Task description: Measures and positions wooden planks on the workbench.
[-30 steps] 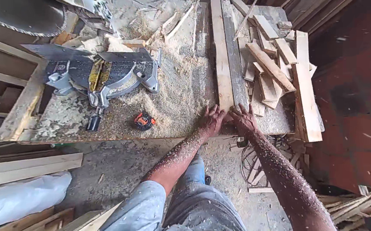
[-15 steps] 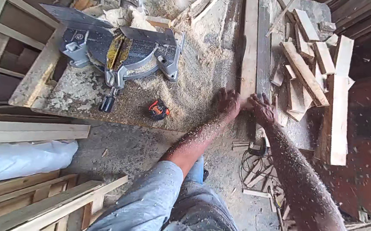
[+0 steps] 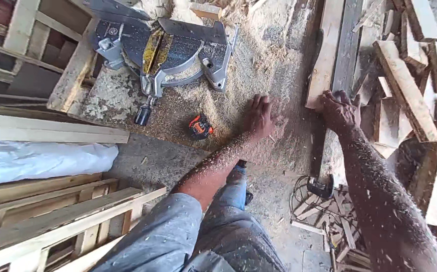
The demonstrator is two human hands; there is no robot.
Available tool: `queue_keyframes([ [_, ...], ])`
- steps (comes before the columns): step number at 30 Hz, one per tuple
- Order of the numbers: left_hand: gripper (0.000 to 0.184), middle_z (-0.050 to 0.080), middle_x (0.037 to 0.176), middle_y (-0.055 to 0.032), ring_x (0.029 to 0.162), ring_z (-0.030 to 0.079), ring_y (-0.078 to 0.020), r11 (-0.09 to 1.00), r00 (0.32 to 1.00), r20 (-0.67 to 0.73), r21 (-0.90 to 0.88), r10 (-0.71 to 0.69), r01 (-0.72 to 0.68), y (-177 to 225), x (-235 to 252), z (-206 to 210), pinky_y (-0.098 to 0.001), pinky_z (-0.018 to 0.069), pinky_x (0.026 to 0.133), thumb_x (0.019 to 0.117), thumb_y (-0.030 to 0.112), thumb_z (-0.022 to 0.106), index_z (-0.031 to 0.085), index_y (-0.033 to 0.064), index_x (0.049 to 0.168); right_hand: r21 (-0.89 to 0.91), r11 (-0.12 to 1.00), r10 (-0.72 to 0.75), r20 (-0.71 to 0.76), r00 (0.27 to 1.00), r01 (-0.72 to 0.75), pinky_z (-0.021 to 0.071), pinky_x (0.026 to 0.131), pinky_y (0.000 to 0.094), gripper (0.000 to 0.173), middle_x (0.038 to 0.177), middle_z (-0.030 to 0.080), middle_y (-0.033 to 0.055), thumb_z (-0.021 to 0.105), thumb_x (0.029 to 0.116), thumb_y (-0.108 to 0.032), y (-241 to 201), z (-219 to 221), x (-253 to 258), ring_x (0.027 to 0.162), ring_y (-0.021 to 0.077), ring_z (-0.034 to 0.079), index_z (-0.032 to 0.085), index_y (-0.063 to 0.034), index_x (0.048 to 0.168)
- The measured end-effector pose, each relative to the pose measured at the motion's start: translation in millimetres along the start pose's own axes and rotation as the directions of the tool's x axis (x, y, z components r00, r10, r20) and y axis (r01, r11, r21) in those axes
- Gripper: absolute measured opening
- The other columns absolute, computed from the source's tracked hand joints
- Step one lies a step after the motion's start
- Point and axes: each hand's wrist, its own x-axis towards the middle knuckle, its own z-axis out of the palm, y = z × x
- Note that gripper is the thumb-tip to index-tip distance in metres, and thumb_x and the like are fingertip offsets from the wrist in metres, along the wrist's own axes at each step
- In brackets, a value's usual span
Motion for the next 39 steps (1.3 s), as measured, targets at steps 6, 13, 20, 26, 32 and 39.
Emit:
queue_keyframes([
  [6, 0.070, 0.040, 0.163, -0.0116, 0.156, 0.023, -0.0334, 0.998, 0.998, 0.067, 0.068, 0.008, -0.013, 9.0, 6.7, -0.3, -0.0588, 0.0181, 0.126, 0.1015, 0.065, 0.039, 0.056, 0.0116, 0.144, 0.001, 1.000, -0.018, -0.027, 0.999, 0.018, 0.0085, 0.118, 0.0791, 0.044, 0.161, 0.046, 0.0008, 0.048, 0.1070, -0.041, 9.3, -8.7, 38.8, 0.153, 0.0399, 0.030, 0.056, -0.0260, 0.148],
  [13, 0.070, 0.041, 0.162, -0.0145, 0.155, 0.027, -0.0370, 0.999, 0.996, 0.083, 0.043, 0.019, -0.023, 11.2, 9.4, -7.2, -0.0593, 0.0206, 0.125, 0.1029, 0.062, 0.035, 0.055, 0.0104, 0.145, -0.002, 1.000, -0.001, 0.011, 1.000, 0.002, 0.0069, 0.119, 0.0778, 0.045, 0.161, 0.046, -0.0002, 0.047, 0.1076, -0.041, 18.1, -23.3, 85.1, 0.154, 0.0387, 0.030, 0.056, -0.0251, 0.148],
  [20, 0.070, 0.036, 0.165, -0.0170, 0.155, 0.024, -0.0399, 0.995, 0.994, 0.104, 0.089, 0.037, -0.046, 11.9, 11.7, -9.1, -0.0614, 0.0205, 0.124, 0.1041, 0.060, 0.032, 0.053, 0.0095, 0.147, -0.026, 0.999, -0.025, 0.016, 1.000, 0.025, 0.0094, 0.119, 0.0770, 0.045, 0.161, 0.046, -0.0028, 0.048, 0.1070, -0.042, 35.1, -26.6, 123.8, 0.154, 0.0364, 0.030, 0.056, -0.0253, 0.148],
  [26, 0.068, 0.035, 0.165, -0.0155, 0.155, 0.024, -0.0395, 0.993, 0.991, 0.128, 0.109, 0.036, -0.050, 15.0, 12.1, -12.0, -0.0609, 0.0214, 0.124, 0.1045, 0.059, 0.033, 0.053, 0.0100, 0.147, -0.004, 1.000, 0.023, -0.019, 1.000, -0.023, 0.0125, 0.118, 0.0770, 0.041, 0.159, 0.049, 0.0006, 0.050, 0.1070, -0.033, 42.3, -34.6, 173.0, 0.152, 0.0390, 0.034, 0.058, -0.0231, 0.146],
  [32, 0.064, 0.039, 0.165, -0.0056, 0.156, 0.026, -0.0302, 0.996, 0.992, 0.126, 0.084, -0.009, -0.002, 12.3, 19.4, -13.7, -0.0549, 0.0248, 0.125, 0.1011, 0.063, 0.040, 0.059, 0.0176, 0.142, 0.077, 0.997, -0.019, -0.078, 0.997, 0.025, 0.0161, 0.116, 0.0787, 0.040, 0.156, 0.052, 0.0045, 0.051, 0.1050, -0.024, 77.4, -40.1, 275.8, 0.149, 0.0391, 0.038, 0.060, -0.0205, 0.144],
  [39, 0.059, 0.047, 0.159, -0.0028, 0.154, 0.032, -0.0272, 0.998, 1.000, 0.025, 0.060, -0.014, 0.012, 9.7, 20.8, -4.2, -0.0528, 0.0279, 0.124, 0.0971, 0.063, 0.050, 0.065, 0.0208, 0.135, 0.035, 0.992, -0.123, -0.066, 0.990, 0.125, 0.0426, 0.105, 0.0706, 0.043, 0.148, 0.053, 0.0247, 0.057, 0.1023, -0.019, 101.8, -75.0, 365.8, 0.134, 0.0475, 0.053, 0.055, 0.0015, 0.139],
])
